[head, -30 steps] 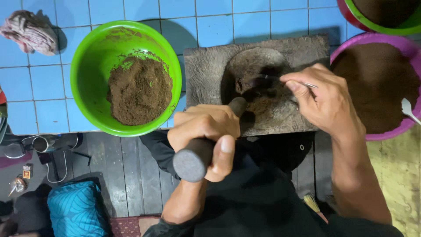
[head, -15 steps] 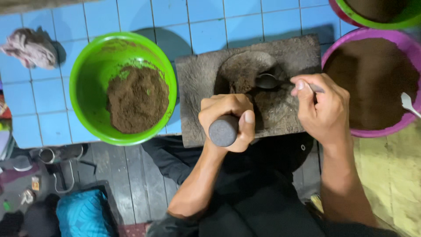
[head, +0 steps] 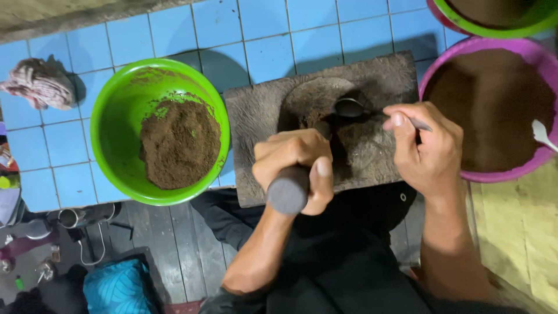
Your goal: The person uses a pestle and mortar to grind a brown powder, repeatedly scraping the sides with a spoon and transferring portions into a green bowl. The person continues grinding and scraping throughout the clip.
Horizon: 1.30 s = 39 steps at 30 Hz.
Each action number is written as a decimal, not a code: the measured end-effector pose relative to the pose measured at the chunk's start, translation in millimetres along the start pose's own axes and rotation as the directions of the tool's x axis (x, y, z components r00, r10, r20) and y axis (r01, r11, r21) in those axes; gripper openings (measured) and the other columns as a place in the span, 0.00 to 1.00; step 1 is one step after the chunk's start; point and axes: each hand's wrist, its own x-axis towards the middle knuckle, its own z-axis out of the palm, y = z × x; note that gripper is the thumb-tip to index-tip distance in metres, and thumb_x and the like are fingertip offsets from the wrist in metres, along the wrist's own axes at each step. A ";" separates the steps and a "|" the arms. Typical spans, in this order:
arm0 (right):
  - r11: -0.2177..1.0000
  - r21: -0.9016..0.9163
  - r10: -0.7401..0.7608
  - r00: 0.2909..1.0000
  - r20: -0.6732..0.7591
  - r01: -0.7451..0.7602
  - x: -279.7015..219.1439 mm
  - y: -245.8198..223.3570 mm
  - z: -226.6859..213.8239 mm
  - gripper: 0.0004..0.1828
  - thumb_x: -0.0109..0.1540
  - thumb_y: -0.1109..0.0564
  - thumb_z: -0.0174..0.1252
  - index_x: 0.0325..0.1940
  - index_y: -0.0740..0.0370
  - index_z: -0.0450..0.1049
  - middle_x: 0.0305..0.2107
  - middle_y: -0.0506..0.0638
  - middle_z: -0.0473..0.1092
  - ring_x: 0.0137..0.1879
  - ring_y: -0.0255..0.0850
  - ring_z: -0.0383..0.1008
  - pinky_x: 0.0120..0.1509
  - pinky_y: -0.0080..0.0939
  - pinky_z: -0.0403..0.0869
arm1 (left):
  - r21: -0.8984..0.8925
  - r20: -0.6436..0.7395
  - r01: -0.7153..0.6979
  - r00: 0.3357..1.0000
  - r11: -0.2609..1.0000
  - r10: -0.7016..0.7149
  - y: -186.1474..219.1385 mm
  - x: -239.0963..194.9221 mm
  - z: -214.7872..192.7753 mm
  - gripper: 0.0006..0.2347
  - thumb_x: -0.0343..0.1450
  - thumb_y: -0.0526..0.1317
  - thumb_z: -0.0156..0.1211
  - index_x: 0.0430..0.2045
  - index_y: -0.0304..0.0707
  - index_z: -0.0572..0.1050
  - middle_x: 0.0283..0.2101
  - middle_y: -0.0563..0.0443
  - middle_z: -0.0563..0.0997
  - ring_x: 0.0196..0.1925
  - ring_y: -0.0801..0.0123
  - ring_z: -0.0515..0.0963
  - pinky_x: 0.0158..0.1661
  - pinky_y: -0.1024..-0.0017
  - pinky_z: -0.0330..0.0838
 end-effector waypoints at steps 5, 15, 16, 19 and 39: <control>1.000 0.001 -0.018 1.000 -0.012 0.018 4.9 -0.4 0.4 0.14 0.75 0.64 0.46 0.43 0.73 0.76 0.34 0.56 0.76 0.41 0.49 0.76 0.49 0.47 0.72 | 0.105 0.089 -0.015 0.996 0.994 0.005 -16.4 0.7 -7.0 0.13 0.71 0.36 0.47 0.15 0.38 0.55 0.16 0.50 0.61 0.15 0.65 0.56 0.20 0.71 0.54; 1.000 0.021 0.002 1.000 -0.004 -0.002 1.5 -0.1 -0.9 0.14 0.76 0.62 0.46 0.46 0.74 0.76 0.33 0.56 0.76 0.42 0.51 0.75 0.50 0.48 0.72 | -0.062 -0.009 0.053 0.999 0.997 -0.054 -15.3 -17.4 4.3 0.15 0.73 0.39 0.49 0.14 0.35 0.58 0.15 0.48 0.63 0.12 0.63 0.63 0.17 0.70 0.60; 1.000 0.018 0.004 1.000 -0.005 -0.004 0.8 -1.2 -0.8 0.14 0.76 0.62 0.46 0.46 0.74 0.76 0.33 0.56 0.76 0.42 0.51 0.75 0.50 0.48 0.72 | -0.065 -0.006 0.054 0.998 0.996 -0.055 -16.2 -15.4 6.1 0.15 0.73 0.39 0.49 0.14 0.35 0.58 0.15 0.48 0.63 0.12 0.63 0.63 0.17 0.70 0.60; 0.999 0.033 0.001 1.000 -0.009 -0.001 -1.2 -2.7 -2.3 0.14 0.75 0.62 0.46 0.46 0.74 0.75 0.33 0.56 0.75 0.42 0.51 0.75 0.51 0.49 0.72 | -0.043 -0.008 0.048 0.999 0.998 -0.048 -12.7 -9.8 12.2 0.16 0.73 0.39 0.49 0.14 0.36 0.55 0.15 0.49 0.60 0.13 0.65 0.58 0.17 0.70 0.58; 0.996 0.084 0.015 0.999 -0.046 -0.011 0.4 2.1 -1.3 0.15 0.75 0.61 0.45 0.44 0.74 0.76 0.33 0.56 0.75 0.42 0.50 0.76 0.50 0.48 0.72 | 0.088 0.105 0.020 0.994 0.996 -0.029 -13.9 -0.2 -5.4 0.15 0.72 0.37 0.48 0.15 0.38 0.54 0.15 0.51 0.58 0.13 0.67 0.57 0.18 0.72 0.54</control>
